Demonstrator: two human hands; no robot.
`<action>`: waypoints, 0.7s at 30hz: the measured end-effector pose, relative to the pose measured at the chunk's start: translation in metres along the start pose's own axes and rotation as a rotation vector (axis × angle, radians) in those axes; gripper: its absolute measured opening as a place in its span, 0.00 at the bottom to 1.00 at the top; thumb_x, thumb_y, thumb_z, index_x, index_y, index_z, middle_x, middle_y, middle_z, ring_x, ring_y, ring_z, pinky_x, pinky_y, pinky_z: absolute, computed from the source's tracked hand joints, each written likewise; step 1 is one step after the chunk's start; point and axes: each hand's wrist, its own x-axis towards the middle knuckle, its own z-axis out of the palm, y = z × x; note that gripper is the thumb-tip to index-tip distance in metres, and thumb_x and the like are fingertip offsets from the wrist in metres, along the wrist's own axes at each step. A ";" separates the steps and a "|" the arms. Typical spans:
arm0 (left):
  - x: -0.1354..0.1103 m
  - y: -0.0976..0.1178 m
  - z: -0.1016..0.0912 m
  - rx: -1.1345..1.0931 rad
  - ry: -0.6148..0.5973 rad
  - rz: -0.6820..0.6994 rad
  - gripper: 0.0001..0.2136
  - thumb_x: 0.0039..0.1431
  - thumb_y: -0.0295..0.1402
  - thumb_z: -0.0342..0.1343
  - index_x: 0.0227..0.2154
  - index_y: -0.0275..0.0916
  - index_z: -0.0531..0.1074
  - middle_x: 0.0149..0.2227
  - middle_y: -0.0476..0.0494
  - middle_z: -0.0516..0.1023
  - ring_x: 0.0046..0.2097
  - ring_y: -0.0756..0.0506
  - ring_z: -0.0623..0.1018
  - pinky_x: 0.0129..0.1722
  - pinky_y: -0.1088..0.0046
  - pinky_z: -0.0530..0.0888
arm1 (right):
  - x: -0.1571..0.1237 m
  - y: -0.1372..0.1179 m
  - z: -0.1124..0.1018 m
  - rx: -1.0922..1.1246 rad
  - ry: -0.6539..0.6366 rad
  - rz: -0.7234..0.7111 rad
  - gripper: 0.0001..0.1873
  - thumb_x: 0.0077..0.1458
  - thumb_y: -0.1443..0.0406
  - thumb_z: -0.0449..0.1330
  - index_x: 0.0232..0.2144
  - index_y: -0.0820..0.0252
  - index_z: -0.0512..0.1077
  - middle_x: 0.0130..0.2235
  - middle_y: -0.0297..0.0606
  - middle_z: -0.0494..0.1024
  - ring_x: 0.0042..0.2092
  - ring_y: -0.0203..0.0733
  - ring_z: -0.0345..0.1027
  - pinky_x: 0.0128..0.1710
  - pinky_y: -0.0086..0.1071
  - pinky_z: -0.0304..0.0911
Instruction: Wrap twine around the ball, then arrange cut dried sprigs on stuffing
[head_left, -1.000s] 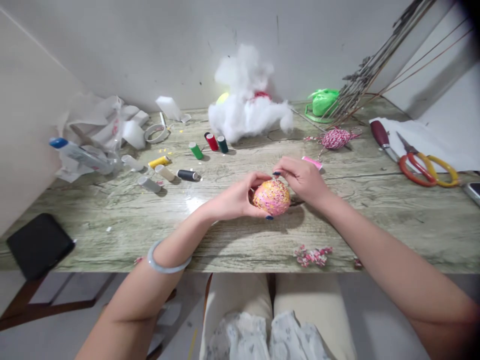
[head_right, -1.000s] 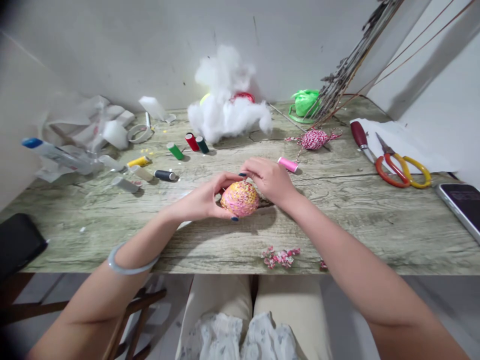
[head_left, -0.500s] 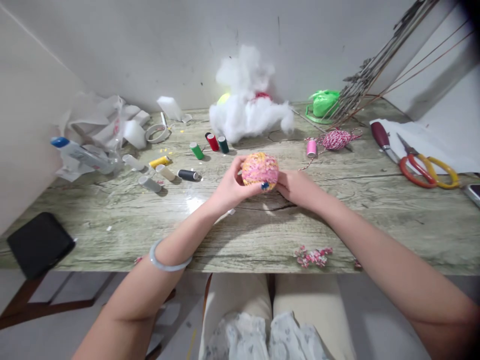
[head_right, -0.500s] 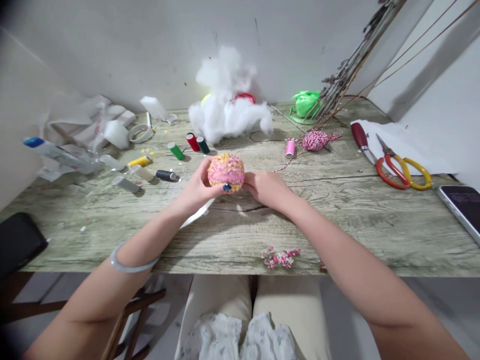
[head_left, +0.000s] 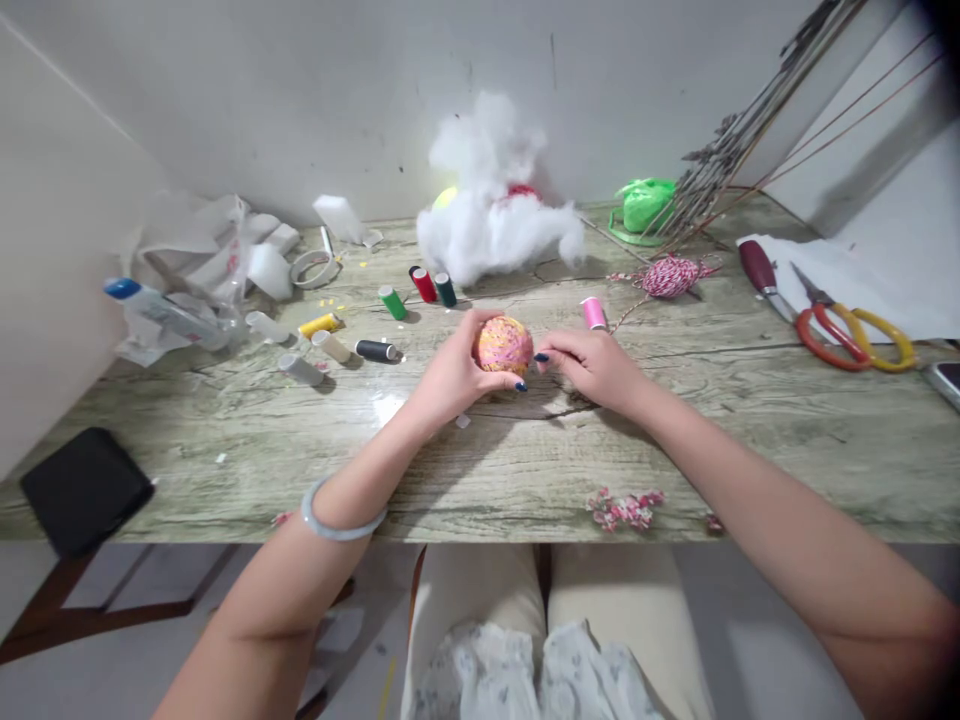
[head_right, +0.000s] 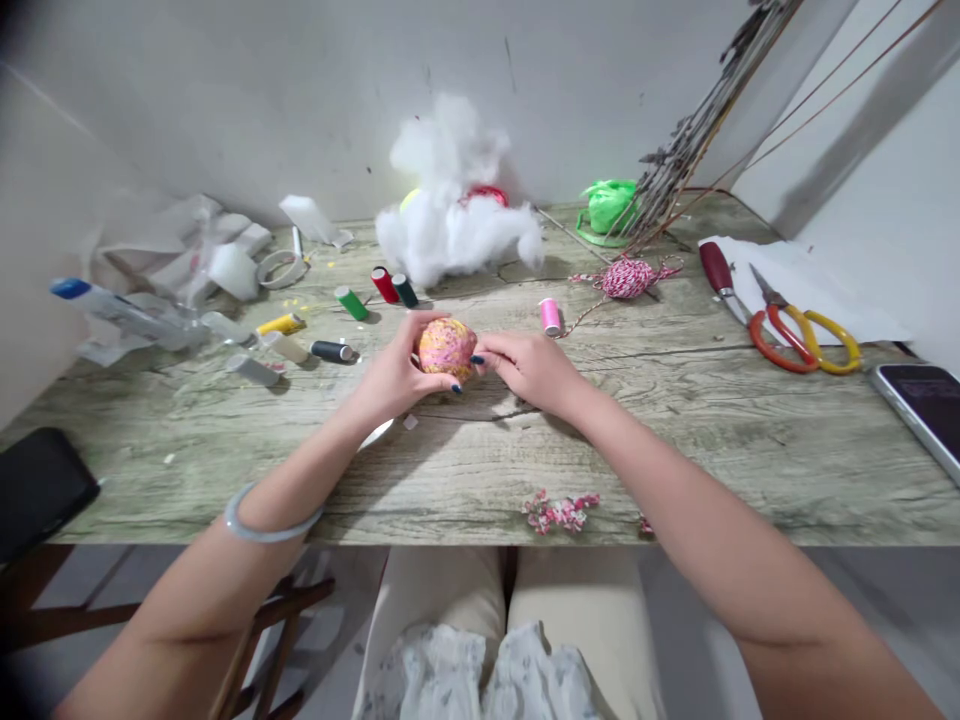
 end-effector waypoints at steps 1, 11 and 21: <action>-0.001 0.001 0.000 -0.009 -0.077 0.000 0.37 0.41 0.42 0.71 0.54 0.42 0.62 0.53 0.39 0.72 0.53 0.37 0.74 0.53 0.59 0.70 | 0.000 -0.001 0.000 0.039 0.025 0.013 0.13 0.64 0.63 0.51 0.29 0.58 0.70 0.29 0.37 0.76 0.33 0.40 0.68 0.36 0.32 0.58; -0.007 0.014 0.005 -0.141 -0.450 0.111 0.35 0.46 0.38 0.69 0.58 0.43 0.65 0.58 0.36 0.70 0.60 0.35 0.70 0.61 0.54 0.66 | 0.000 -0.008 -0.003 0.117 0.142 0.001 0.15 0.64 0.59 0.51 0.26 0.57 0.66 0.27 0.34 0.73 0.30 0.38 0.64 0.33 0.31 0.56; -0.010 0.016 0.009 -0.393 -0.411 0.025 0.45 0.44 0.35 0.71 0.63 0.48 0.53 0.56 0.37 0.69 0.56 0.37 0.73 0.56 0.55 0.71 | 0.001 0.002 -0.004 0.003 0.126 0.022 0.14 0.63 0.61 0.50 0.27 0.58 0.68 0.28 0.36 0.75 0.32 0.39 0.66 0.34 0.32 0.57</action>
